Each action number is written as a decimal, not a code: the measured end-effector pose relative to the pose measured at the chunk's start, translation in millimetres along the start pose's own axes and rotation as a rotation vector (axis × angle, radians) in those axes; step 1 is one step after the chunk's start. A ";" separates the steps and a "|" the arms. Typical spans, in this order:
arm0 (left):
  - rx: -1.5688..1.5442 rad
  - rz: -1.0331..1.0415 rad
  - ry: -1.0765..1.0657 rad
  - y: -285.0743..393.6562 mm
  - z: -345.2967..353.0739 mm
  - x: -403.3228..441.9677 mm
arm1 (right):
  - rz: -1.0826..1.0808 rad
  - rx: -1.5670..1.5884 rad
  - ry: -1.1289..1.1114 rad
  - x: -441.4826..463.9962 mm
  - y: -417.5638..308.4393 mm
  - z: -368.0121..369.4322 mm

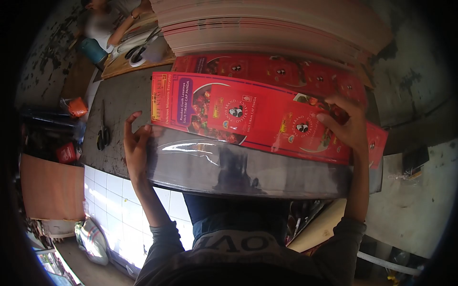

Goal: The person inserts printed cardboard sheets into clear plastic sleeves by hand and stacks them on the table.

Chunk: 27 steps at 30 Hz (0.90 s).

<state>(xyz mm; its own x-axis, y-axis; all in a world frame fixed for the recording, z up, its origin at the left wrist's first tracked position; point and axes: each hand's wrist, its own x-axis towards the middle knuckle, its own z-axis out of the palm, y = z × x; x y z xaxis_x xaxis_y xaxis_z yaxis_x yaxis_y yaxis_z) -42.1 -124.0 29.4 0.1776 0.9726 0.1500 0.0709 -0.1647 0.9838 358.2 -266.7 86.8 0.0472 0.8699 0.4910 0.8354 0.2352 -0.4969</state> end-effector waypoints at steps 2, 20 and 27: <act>-0.016 -0.014 -0.012 -0.2 -0.4 -0.1 | 0.006 0.001 -0.001 -1.9 3.0 0.1; -0.130 0.030 0.002 -4.4 1.6 3.0 | 0.095 -0.116 -0.225 0.2 7.6 12.2; -0.092 0.018 0.017 -4.2 2.2 2.6 | 0.049 -0.045 -0.319 1.8 10.0 18.2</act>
<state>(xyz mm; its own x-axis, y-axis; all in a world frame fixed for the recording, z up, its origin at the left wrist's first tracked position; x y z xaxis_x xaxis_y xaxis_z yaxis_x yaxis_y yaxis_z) -39.8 -121.1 25.4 0.1617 0.9723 0.1689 -0.0225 -0.1675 0.9856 356.7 -254.9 69.7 -0.0801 0.9734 0.2145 0.8599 0.1764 -0.4791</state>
